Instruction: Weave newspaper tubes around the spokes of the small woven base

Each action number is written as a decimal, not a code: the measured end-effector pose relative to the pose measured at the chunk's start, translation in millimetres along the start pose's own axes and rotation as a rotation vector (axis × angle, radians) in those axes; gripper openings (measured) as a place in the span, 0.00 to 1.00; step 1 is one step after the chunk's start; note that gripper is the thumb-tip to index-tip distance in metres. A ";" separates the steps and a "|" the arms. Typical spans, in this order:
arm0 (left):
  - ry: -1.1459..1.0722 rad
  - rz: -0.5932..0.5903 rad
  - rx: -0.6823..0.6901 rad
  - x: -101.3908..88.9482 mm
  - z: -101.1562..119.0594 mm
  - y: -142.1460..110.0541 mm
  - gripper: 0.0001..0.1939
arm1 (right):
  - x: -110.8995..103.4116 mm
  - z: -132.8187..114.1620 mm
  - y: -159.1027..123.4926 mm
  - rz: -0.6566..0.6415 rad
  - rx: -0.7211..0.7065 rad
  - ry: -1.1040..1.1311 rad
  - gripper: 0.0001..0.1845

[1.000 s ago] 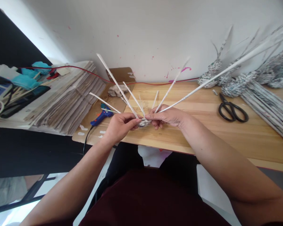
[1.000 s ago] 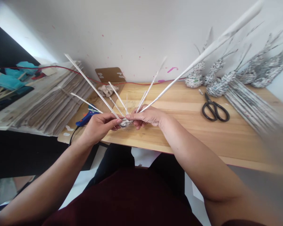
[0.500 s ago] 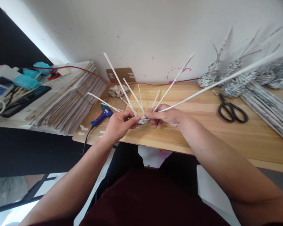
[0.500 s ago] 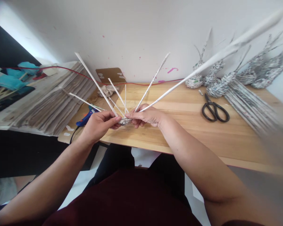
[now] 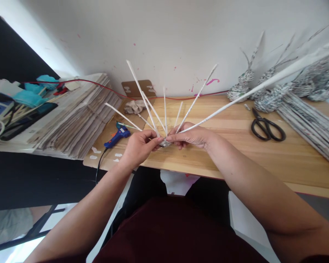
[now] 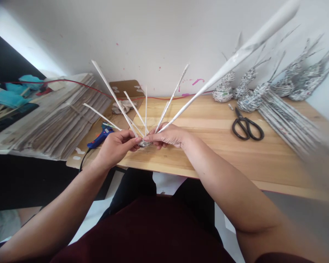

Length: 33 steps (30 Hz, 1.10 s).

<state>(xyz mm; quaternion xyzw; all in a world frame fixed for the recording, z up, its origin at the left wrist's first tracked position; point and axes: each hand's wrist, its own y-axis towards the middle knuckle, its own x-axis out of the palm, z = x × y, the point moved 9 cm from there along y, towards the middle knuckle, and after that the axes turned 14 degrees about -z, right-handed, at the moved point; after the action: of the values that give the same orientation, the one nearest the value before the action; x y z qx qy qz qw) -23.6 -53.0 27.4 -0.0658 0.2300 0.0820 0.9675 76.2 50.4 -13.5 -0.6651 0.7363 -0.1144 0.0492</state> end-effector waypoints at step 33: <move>-0.005 -0.117 -0.038 0.8 5.1 26.9 0.08 | -14.7 3.8 3.7 0.077 -0.038 0.017 0.25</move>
<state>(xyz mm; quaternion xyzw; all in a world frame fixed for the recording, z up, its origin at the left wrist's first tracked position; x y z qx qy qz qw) -25.7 -25.7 29.1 -0.0973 0.2219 0.0297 0.9697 75.1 64.9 -19.2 -0.6361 0.7638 -0.1041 0.0348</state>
